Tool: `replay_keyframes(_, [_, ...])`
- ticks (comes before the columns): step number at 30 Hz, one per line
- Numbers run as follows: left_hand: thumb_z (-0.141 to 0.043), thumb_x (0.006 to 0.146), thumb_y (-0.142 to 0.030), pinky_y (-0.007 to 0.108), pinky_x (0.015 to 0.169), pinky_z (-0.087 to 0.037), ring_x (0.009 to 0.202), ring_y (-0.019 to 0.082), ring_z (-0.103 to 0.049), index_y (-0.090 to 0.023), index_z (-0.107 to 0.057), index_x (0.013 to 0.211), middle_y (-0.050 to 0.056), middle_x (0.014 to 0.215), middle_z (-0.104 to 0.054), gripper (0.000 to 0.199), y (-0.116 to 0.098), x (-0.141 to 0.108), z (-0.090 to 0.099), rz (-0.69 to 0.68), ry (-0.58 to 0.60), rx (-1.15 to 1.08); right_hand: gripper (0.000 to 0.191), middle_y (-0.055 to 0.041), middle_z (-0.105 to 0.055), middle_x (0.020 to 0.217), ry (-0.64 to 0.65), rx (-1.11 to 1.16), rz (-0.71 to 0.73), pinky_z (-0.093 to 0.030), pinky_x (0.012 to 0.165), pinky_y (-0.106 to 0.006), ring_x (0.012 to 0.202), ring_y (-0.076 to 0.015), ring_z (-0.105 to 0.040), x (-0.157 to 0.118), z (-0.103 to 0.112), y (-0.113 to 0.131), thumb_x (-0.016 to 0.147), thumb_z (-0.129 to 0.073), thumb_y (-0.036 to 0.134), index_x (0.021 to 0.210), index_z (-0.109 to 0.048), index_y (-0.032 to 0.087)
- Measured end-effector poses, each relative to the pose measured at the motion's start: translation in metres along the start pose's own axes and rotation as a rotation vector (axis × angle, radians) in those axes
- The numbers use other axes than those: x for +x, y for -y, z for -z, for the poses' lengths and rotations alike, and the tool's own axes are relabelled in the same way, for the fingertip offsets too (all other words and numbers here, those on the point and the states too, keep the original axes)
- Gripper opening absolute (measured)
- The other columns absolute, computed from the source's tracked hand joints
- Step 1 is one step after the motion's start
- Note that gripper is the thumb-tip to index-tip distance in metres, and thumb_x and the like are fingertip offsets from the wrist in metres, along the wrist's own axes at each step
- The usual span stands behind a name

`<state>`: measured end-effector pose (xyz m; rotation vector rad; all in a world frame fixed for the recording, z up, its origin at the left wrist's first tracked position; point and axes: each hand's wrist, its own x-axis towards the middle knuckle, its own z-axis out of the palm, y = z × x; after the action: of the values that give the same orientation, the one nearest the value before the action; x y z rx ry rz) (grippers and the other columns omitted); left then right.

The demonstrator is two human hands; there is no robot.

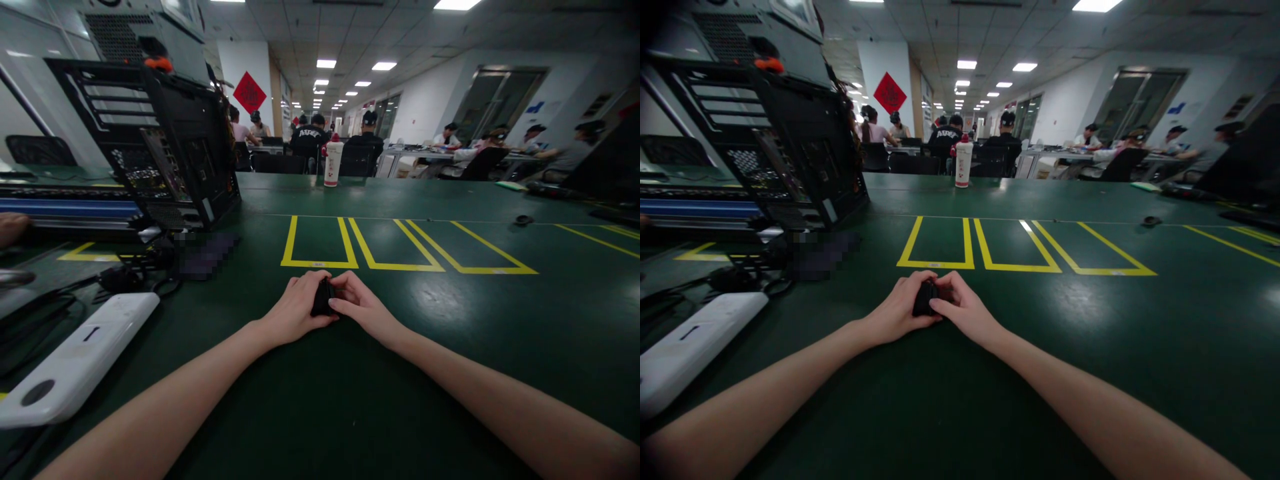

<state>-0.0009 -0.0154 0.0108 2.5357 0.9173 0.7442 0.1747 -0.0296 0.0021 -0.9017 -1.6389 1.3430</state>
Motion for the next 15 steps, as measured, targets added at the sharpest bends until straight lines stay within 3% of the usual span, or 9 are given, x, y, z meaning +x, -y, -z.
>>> replay_keyframes(7, [-0.063,0.073,-0.034,0.042,0.087,-0.037,0.104,0.025,-0.047,-0.021,-0.03,0.119,0.009,0.113,-0.047,0.058,0.0047,0.0004,-0.0062,-0.023,-0.047,0.035,0.013,-0.0015,-0.052,0.095,-0.03,-0.024,-0.004,-0.047,0.075,-0.033,0.087,-0.0153,-0.055,0.0003,0.0006,-0.0017,0.082,-0.05,0.028,0.093,-0.048,0.022])
replay_keyframes(15, [-0.061,0.074,-0.034,0.044,0.088,-0.035,0.106,0.026,-0.047,-0.023,-0.029,0.12,0.009,0.115,-0.047,0.057,0.0035,0.0005,-0.004,-0.013,-0.023,0.012,0.022,-0.0039,-0.052,0.103,-0.026,-0.051,-0.015,-0.044,0.084,-0.037,0.098,-0.0179,-0.052,0.001,0.0005,-0.0041,0.082,-0.051,0.027,0.103,-0.048,0.022])
